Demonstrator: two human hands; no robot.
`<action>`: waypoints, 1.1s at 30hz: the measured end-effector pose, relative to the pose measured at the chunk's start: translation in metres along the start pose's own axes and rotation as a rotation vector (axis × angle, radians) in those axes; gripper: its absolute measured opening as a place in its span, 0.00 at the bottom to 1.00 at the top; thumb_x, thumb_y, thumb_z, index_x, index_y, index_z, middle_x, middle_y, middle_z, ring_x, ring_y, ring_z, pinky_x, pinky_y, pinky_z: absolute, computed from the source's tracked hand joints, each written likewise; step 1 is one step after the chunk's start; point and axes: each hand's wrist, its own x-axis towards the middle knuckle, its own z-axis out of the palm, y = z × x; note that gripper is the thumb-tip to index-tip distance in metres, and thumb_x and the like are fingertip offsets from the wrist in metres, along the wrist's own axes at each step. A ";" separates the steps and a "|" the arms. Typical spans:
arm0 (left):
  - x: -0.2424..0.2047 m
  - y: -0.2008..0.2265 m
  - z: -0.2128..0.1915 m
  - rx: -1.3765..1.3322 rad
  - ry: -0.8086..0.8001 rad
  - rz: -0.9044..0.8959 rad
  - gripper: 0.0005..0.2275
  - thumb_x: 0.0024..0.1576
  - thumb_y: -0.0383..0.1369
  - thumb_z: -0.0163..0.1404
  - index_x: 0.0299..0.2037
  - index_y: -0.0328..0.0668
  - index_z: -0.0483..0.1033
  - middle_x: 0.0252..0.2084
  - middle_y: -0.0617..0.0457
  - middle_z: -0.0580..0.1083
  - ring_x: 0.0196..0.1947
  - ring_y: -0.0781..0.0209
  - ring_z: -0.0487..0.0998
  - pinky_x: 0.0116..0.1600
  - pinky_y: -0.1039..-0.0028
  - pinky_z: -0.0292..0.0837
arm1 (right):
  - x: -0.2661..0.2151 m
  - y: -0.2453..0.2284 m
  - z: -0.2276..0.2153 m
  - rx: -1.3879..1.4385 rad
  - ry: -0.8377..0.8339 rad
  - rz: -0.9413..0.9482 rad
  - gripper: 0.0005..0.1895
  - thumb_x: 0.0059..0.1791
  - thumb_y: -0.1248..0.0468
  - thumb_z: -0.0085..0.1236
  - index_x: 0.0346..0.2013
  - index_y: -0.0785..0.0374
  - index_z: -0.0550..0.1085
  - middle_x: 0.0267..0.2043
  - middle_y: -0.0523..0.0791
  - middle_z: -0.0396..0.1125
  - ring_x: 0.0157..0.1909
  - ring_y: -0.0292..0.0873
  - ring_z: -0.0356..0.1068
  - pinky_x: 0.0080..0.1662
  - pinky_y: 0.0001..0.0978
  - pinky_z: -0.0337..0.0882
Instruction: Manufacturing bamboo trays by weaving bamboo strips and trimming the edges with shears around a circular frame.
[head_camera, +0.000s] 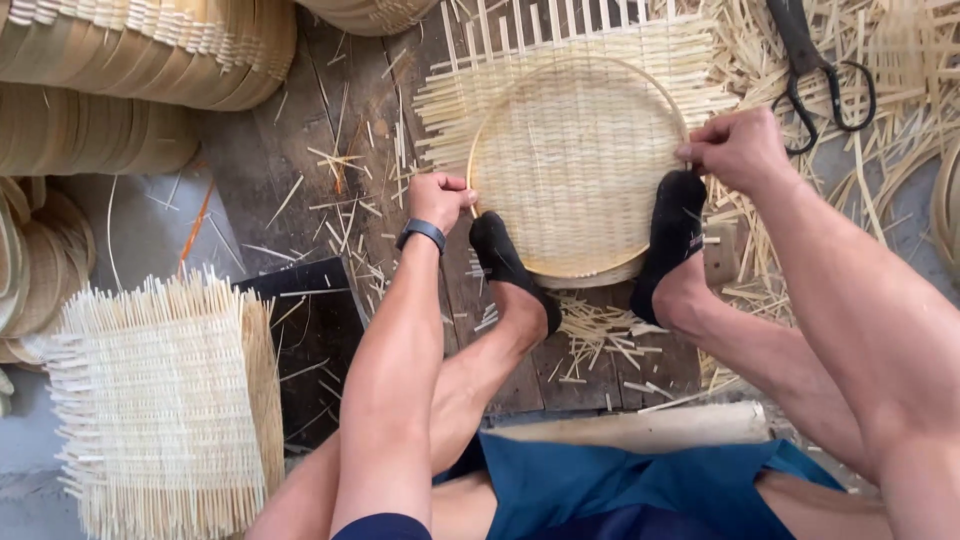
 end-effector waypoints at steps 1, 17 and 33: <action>0.007 0.020 0.002 -0.003 0.000 0.004 0.10 0.44 0.25 0.66 0.37 0.34 0.85 0.33 0.48 0.82 0.30 0.61 0.83 0.39 0.70 0.81 | -0.015 -0.021 0.002 -0.001 0.004 -0.002 0.17 0.45 0.59 0.70 0.44 0.67 0.82 0.41 0.54 0.77 0.41 0.47 0.77 0.47 0.45 0.78; 0.063 0.128 0.099 0.301 0.114 0.516 0.19 0.55 0.61 0.44 0.39 0.69 0.84 0.46 0.70 0.80 0.43 0.68 0.82 0.41 0.75 0.79 | -0.109 -0.027 0.144 -1.113 0.278 -1.199 0.34 0.51 0.55 0.43 0.70 0.67 0.63 0.73 0.56 0.54 0.75 0.58 0.52 0.71 0.63 0.50; 0.069 0.143 0.092 0.328 -0.017 0.342 0.13 0.56 0.51 0.54 0.49 0.71 0.82 0.48 0.64 0.76 0.38 0.67 0.79 0.37 0.71 0.74 | -0.118 -0.011 0.198 -0.862 0.331 -1.076 0.37 0.46 0.48 0.57 0.64 0.66 0.67 0.68 0.59 0.57 0.72 0.63 0.53 0.69 0.68 0.49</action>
